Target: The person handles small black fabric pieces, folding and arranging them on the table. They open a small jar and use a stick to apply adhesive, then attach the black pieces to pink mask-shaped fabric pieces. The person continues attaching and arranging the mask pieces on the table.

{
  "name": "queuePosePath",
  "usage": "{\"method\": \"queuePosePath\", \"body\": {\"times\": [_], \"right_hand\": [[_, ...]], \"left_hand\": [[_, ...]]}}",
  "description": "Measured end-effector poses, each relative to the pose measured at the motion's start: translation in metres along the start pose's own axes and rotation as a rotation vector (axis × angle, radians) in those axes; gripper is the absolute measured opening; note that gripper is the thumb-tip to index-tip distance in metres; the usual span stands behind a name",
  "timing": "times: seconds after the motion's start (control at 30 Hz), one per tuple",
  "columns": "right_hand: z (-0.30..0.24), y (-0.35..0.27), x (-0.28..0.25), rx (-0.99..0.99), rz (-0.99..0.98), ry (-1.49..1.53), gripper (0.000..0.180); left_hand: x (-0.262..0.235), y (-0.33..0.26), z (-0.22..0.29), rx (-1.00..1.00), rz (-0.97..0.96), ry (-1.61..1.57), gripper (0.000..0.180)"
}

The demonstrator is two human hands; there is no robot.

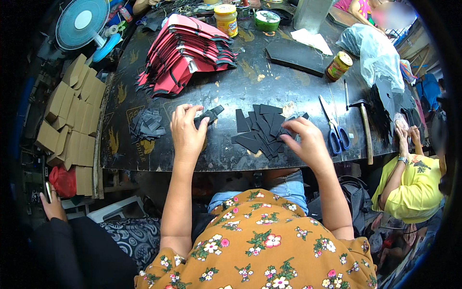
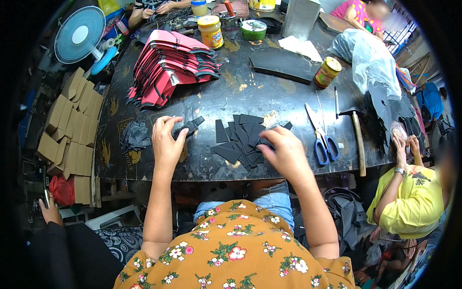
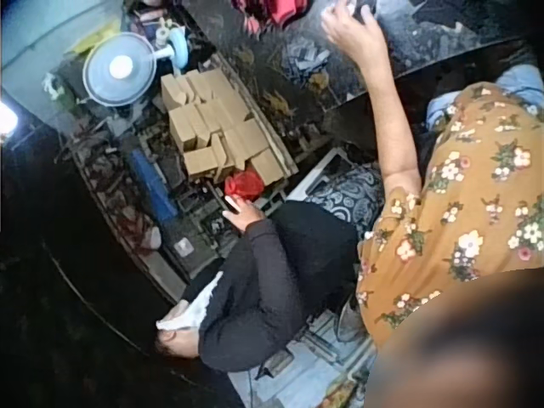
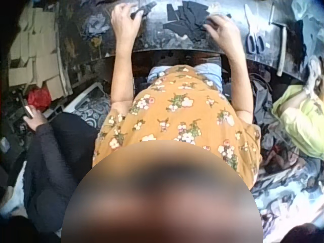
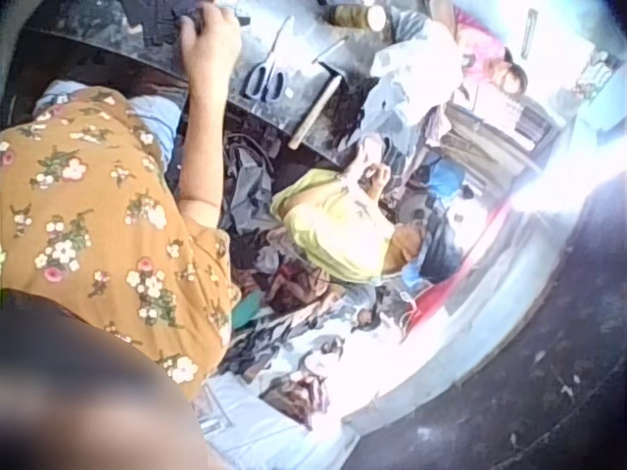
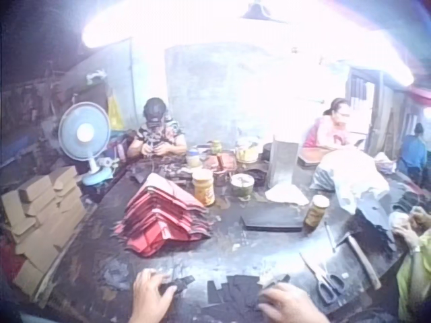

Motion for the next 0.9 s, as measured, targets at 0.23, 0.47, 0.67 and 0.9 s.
{"method": "queuePosePath", "body": {"times": [0.23, 0.47, 0.67, 0.9], "right_hand": [[-0.006, 0.01, 0.026, 0.004, -0.081, -0.103, 0.034], [-0.018, 0.022, -0.025, -0.052, 0.32, 0.086, 0.017], [-0.023, 0.01, -0.029, 0.147, 0.332, 0.294, 0.026], [-0.055, 0.0, -0.004, -0.136, 0.273, 0.116, 0.032]], "left_hand": [[0.011, -0.014, 0.055, -0.091, -0.082, -0.508, 0.022], [0.051, -0.026, 0.133, 0.113, -0.174, -0.609, 0.045], [0.072, -0.032, 0.147, -0.086, -0.407, -0.795, 0.034], [0.052, -0.051, 0.134, -0.15, -0.353, -0.698, 0.033]]}}
Point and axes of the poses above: each hand's wrist, its own y-axis towards the middle knuckle, its own x-axis out of the palm, z = x × y, the point moved 9 cm from there along y, towards the middle knuckle, and after that the axes turned 14 degrees about z, right-handed, at the moved point
